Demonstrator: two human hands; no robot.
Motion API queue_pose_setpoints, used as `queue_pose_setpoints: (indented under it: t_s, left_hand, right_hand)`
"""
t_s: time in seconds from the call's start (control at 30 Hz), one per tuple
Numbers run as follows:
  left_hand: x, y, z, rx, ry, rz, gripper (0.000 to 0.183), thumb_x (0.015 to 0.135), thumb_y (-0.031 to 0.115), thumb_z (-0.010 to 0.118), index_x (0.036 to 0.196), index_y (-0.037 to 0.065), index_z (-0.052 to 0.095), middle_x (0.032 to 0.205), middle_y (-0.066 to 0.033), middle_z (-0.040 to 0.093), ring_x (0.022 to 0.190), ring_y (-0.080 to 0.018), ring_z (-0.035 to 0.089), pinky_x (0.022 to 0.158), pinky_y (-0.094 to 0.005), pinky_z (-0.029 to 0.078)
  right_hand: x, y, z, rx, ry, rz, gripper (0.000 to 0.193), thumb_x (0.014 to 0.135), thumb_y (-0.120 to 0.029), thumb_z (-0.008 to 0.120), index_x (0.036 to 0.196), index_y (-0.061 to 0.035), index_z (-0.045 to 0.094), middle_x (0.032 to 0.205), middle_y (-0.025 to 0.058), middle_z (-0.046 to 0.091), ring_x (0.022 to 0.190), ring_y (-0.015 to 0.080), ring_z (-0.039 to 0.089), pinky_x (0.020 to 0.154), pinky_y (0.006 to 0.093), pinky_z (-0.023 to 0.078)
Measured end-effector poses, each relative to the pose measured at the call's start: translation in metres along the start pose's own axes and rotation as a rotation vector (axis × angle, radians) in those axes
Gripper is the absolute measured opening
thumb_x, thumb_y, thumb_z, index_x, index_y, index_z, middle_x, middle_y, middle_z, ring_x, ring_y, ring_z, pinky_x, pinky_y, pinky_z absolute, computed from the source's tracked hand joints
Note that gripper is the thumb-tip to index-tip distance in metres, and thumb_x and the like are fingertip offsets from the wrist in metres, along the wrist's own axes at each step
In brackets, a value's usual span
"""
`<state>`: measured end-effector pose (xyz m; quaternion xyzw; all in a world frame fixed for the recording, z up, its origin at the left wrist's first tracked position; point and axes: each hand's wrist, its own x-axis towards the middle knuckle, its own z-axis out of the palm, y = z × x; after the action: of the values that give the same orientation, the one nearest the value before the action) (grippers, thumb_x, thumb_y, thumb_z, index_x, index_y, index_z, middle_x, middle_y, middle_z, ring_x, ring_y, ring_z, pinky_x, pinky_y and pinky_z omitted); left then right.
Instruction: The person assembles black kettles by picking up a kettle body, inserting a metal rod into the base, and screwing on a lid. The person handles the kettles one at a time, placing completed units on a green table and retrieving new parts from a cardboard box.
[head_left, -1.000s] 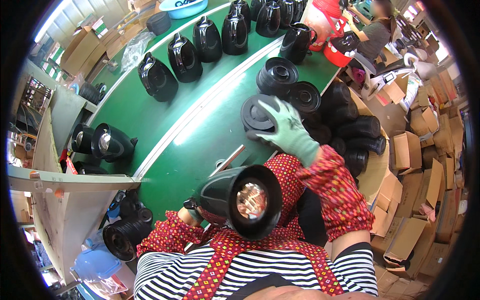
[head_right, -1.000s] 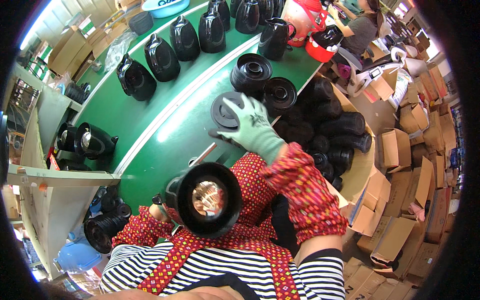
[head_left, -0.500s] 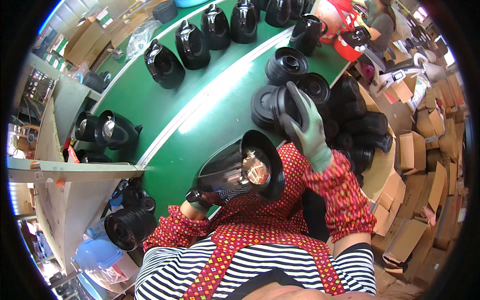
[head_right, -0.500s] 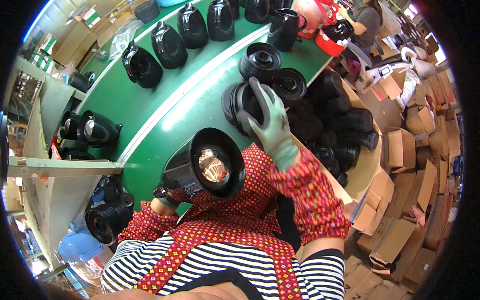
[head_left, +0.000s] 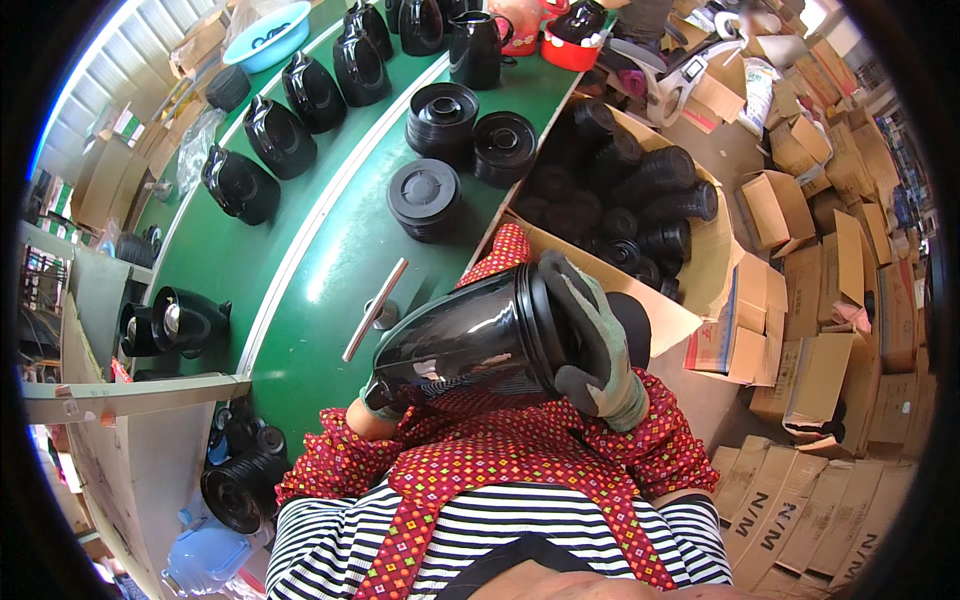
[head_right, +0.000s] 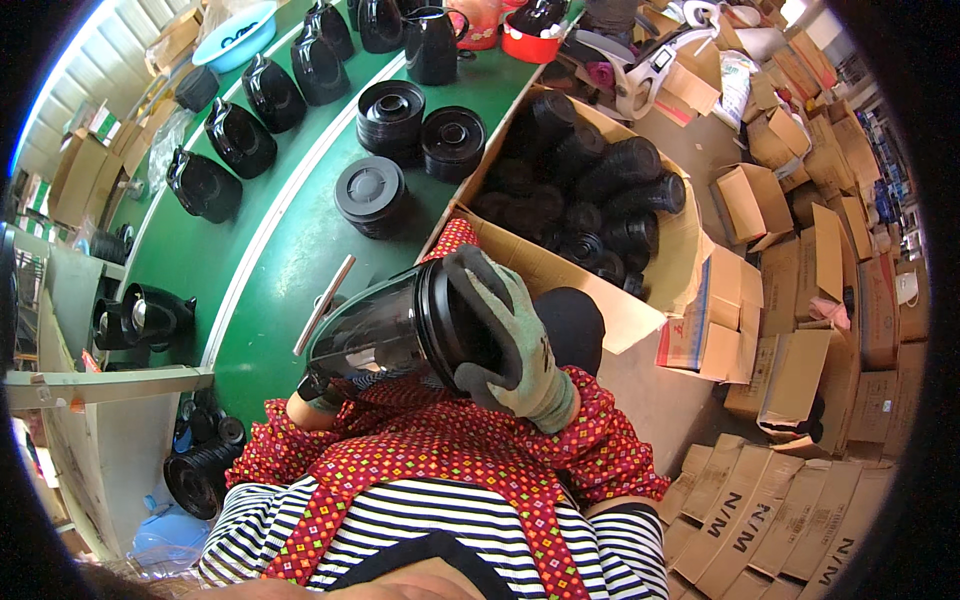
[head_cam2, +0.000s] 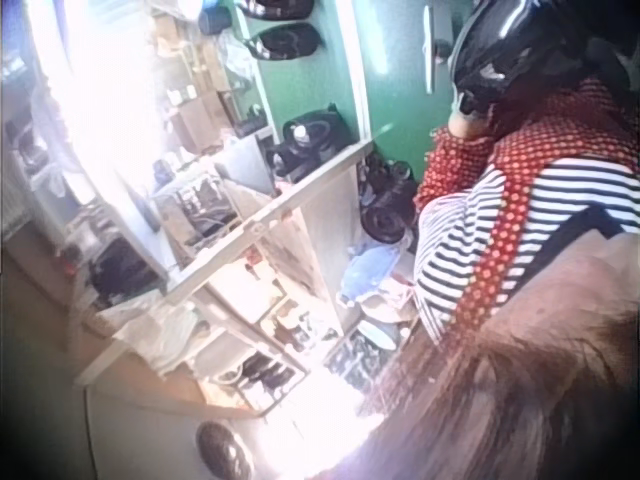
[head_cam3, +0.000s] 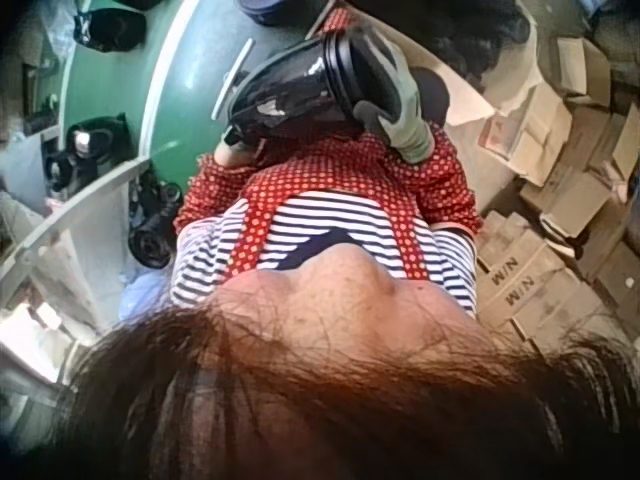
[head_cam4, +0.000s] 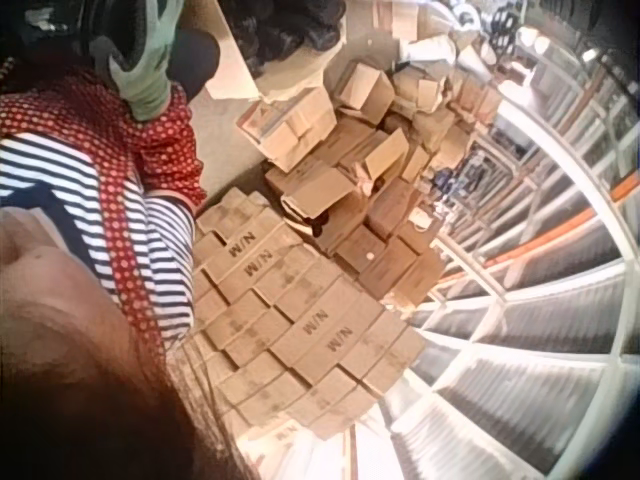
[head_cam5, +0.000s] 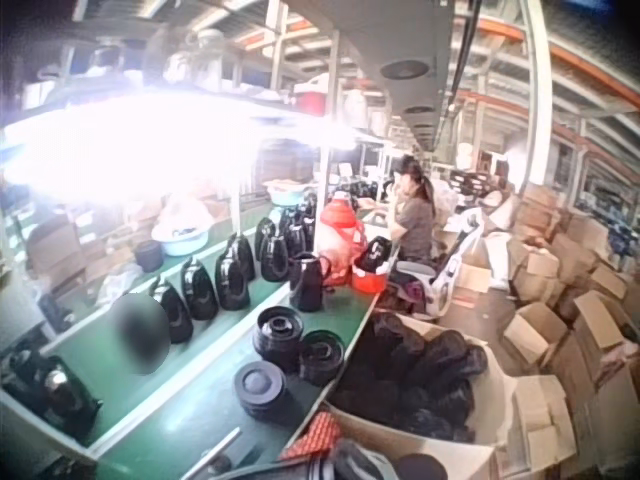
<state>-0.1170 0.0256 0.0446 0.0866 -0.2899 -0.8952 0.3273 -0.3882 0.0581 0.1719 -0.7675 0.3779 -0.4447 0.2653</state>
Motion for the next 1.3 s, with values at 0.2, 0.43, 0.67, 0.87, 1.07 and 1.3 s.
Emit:
queue_pose_setpoints:
  t_s: [0.2,0.43,0.67,0.87,1.07,1.3]
  left_hand:
    - [0.004,-0.011,-0.006,0.518,0.091,0.111,0.055,0.104,0.017,0.066,0.152,-0.002,0.049,0.154,-0.0206,0.055,0.131,-0.0317,0.064,0.112,-0.0452,0.053]
    - [-0.002,0.077,0.084,1.76,0.263,0.754,0.041,0.085,0.009,0.085,0.12,-0.007,0.07,0.134,-0.0321,0.066,0.11,-0.0366,0.074,0.095,-0.0403,0.061]
    - [-0.005,0.064,0.007,1.496,0.26,0.547,0.075,0.07,0.04,0.091,0.123,-0.008,0.07,0.118,-0.0156,0.077,0.11,-0.0245,0.073,0.123,-0.0462,0.038]
    - [0.024,0.101,0.124,1.885,0.127,0.754,0.043,0.081,0.01,0.087,0.117,-0.008,0.071,0.124,-0.0289,0.072,0.092,-0.0318,0.077,0.081,-0.0385,0.062]
    - [0.015,0.092,0.089,1.127,0.14,0.377,0.053,0.088,0.013,0.085,0.134,-0.004,0.065,0.142,-0.0207,0.065,0.127,-0.0312,0.066,0.109,-0.0454,0.053]
    - [0.039,0.097,0.12,1.549,0.068,0.725,0.049,0.083,0.015,0.087,0.122,-0.006,0.068,0.133,-0.0302,0.066,0.102,-0.0342,0.076,0.087,-0.0418,0.063]
  right_hand:
    - [-0.012,-0.003,-0.012,0.059,0.037,-0.053,0.086,0.096,-0.051,0.066,0.16,0.0026,0.043,0.162,0.0281,0.042,0.149,0.0461,0.041,0.123,0.0496,0.031]
    - [-0.078,0.069,-0.011,0.998,0.015,0.615,0.045,0.117,-0.02,0.041,0.158,-0.0009,0.043,0.159,0.0133,0.05,0.144,0.0193,0.05,0.124,0.0342,0.036]
    - [-0.018,0.003,-0.021,0.53,0.058,0.187,0.096,0.104,-0.06,0.057,0.169,-0.0004,0.018,0.169,0.0165,0.033,0.152,0.0288,0.041,0.127,0.0391,0.03]
    - [-0.053,0.054,0.008,1.151,0.194,0.701,0.068,0.11,-0.054,0.045,0.155,-0.0022,0.045,0.149,0.0157,0.058,0.133,0.0254,0.061,0.115,0.0408,0.048]
    - [-0.022,0.005,-0.016,0.605,0.182,0.219,0.08,0.106,-0.055,0.051,0.161,0.0004,0.035,0.159,0.0187,0.043,0.142,0.0265,0.048,0.119,0.0373,0.036]
    - [-0.039,0.012,-0.017,1.345,0.283,0.532,0.059,0.116,-0.038,0.043,0.16,0.0002,0.039,0.151,0.0159,0.058,0.137,0.0238,0.059,0.122,0.0369,0.04]
